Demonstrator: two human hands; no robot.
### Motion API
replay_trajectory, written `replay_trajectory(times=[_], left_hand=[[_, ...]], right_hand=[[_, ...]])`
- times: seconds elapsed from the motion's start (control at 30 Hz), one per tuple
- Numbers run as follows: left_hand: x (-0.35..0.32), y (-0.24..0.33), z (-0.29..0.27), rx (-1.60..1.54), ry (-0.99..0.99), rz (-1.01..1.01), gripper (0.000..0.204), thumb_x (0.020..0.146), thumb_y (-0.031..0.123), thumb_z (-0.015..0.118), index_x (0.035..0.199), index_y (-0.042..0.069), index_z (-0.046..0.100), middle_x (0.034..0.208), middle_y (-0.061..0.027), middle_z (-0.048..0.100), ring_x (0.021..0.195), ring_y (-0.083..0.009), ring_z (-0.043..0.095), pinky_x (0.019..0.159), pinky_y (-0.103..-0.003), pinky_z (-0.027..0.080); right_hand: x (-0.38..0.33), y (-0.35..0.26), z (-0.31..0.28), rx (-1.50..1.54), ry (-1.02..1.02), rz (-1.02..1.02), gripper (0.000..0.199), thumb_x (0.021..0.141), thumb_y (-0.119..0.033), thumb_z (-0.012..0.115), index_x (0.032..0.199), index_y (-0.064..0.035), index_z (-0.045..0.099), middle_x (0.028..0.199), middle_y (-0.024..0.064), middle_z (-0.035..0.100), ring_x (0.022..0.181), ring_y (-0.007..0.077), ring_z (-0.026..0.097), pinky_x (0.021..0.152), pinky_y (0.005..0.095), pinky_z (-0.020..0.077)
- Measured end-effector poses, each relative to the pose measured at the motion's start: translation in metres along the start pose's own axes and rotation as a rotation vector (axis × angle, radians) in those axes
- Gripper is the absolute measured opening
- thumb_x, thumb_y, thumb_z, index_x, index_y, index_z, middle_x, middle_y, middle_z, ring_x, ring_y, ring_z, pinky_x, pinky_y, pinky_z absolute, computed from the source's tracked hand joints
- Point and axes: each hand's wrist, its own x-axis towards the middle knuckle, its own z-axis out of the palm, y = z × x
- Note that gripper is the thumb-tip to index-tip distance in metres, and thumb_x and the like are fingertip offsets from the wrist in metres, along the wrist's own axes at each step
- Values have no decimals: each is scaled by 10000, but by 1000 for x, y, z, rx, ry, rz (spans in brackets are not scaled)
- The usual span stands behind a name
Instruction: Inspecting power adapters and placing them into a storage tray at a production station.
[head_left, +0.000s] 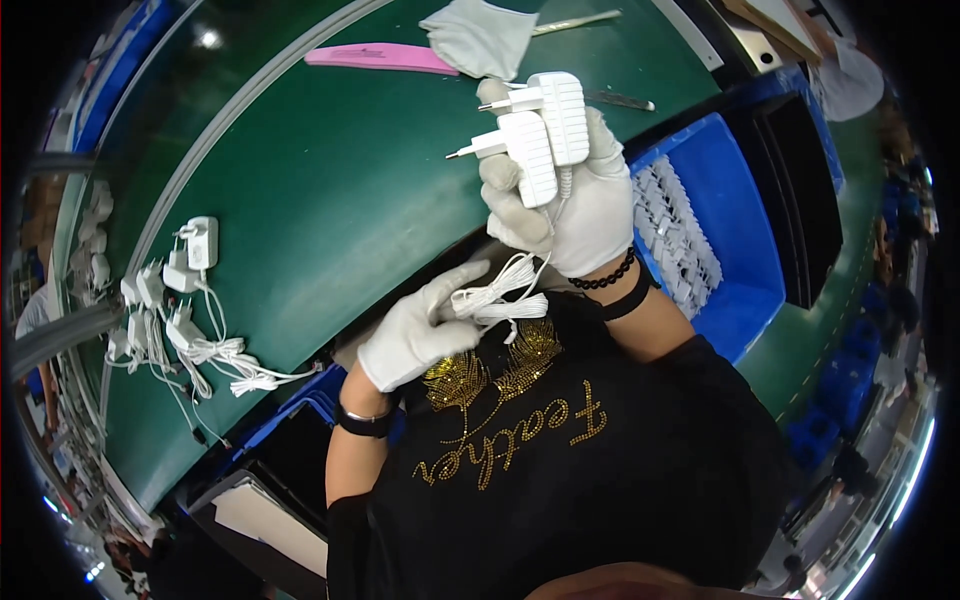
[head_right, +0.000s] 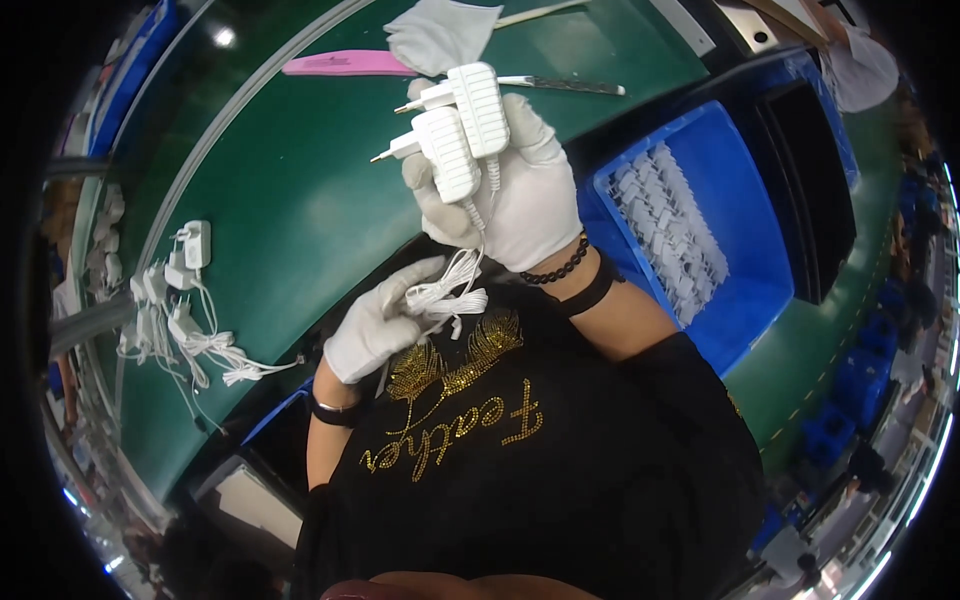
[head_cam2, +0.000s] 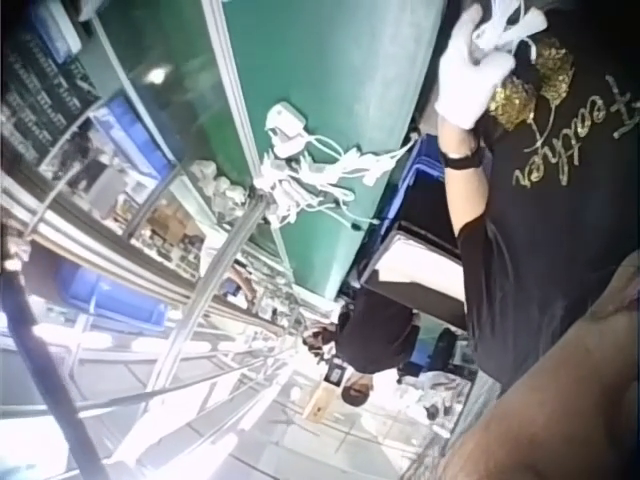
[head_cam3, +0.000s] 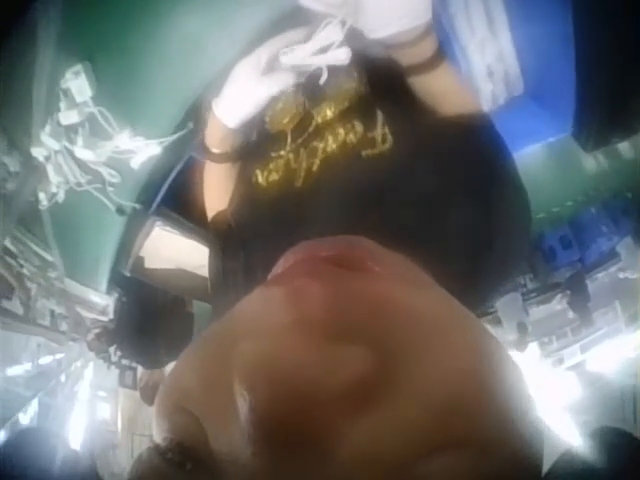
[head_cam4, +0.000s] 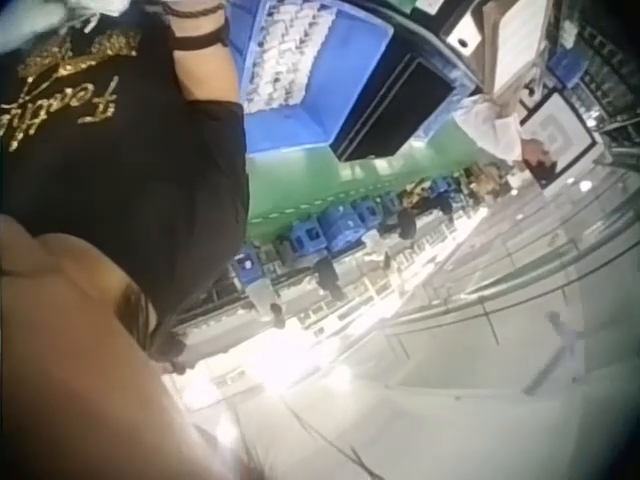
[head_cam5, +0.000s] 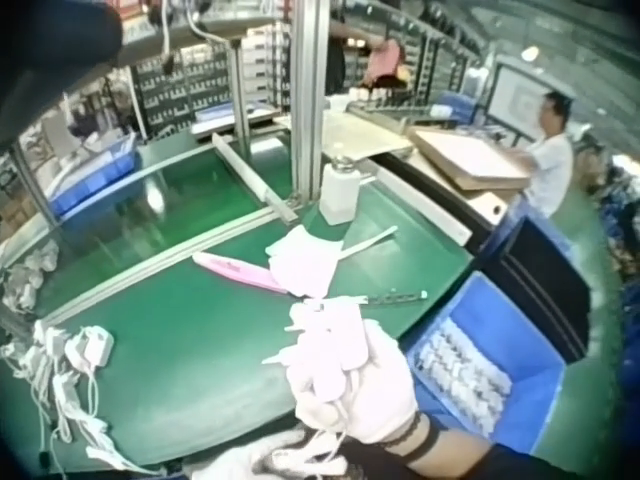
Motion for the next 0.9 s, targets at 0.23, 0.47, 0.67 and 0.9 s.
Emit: replay_trajectory(times=[0.23,0.47,0.67,0.9], left_hand=[[-8,-12,-20,561,181,-30,255,940,86,679,1180,9,643,886,-2,661,803,-69,599,753,-220,494],[38,-15,15,624,300,-71,210,954,87,652,1149,9,671,894,-4,658,813,-64,594,754,-220,492],[125,-5,65,878,132,390,276,942,106,658,1204,19,662,971,-68,678,891,-160,655,830,-283,522],[251,-31,147,1187,-313,769,303,864,73,636,1153,117,715,1097,-128,663,1012,-315,652,912,-356,518]], right_hand=[[-31,-28,-11,-58,53,-111,814,957,-608,477,1537,-78,269,1042,211,656,558,198,534,455,289,377],[-69,-57,-26,-78,-62,-221,782,972,-577,479,1506,-31,313,1080,214,651,668,224,615,503,303,463],[-145,-119,-39,-565,312,-575,702,981,-488,535,1474,-24,350,1180,170,623,925,248,652,723,343,566],[-271,-169,-80,-906,1036,-1133,485,972,-183,611,1409,-92,419,1101,52,613,813,158,598,724,295,531]])
